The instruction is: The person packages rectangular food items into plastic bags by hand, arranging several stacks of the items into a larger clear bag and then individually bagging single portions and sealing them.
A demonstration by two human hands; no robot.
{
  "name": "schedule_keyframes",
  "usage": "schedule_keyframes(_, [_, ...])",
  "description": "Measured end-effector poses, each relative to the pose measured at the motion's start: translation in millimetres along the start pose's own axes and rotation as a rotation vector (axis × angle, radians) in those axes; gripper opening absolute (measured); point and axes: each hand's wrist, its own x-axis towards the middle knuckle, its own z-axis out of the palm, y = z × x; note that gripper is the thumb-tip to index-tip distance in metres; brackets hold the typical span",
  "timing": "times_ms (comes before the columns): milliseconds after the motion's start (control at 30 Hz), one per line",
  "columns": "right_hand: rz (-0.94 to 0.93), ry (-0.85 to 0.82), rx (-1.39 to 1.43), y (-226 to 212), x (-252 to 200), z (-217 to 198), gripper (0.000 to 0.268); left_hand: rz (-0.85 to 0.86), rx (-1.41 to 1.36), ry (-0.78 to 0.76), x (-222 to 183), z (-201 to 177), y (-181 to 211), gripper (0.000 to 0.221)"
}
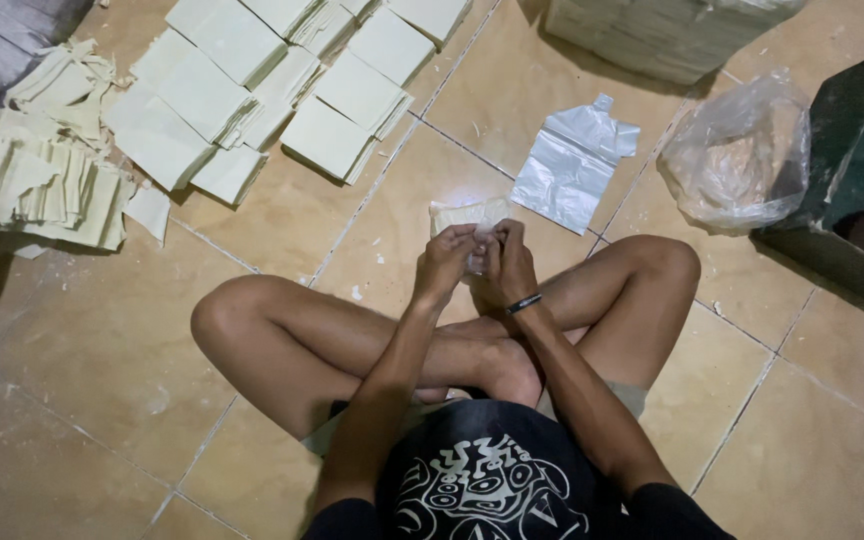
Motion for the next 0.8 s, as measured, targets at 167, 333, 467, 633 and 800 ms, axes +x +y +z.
schedule_keyframes(167, [-0.018, 0.200, 0.009, 27, 6, 12, 0.010, -0.081, 0.140, -0.009, 1, 1, 3, 0.030])
schedule_keyframes(333, [0.072, 0.149, 0.117, 30, 13, 5, 0.016, -0.050, 0.219, -0.041, 5, 3, 3, 0.032])
schedule_keyframes(467, [0.167, -0.045, 0.422, -19, 17, -33, 0.040, -0.037, 0.214, -0.024, 19, 1, -12, 0.021])
schedule_keyframes(633, [0.118, -0.087, 0.155, 34, 28, -14, 0.012, -0.020, 0.044, -0.044, 34, -1, -32, 0.018])
schedule_keyframes(800, [-0.176, 0.050, 0.060, 21, 21, -21, 0.005, -0.063, 0.170, -0.010, 60, 4, -56, 0.032])
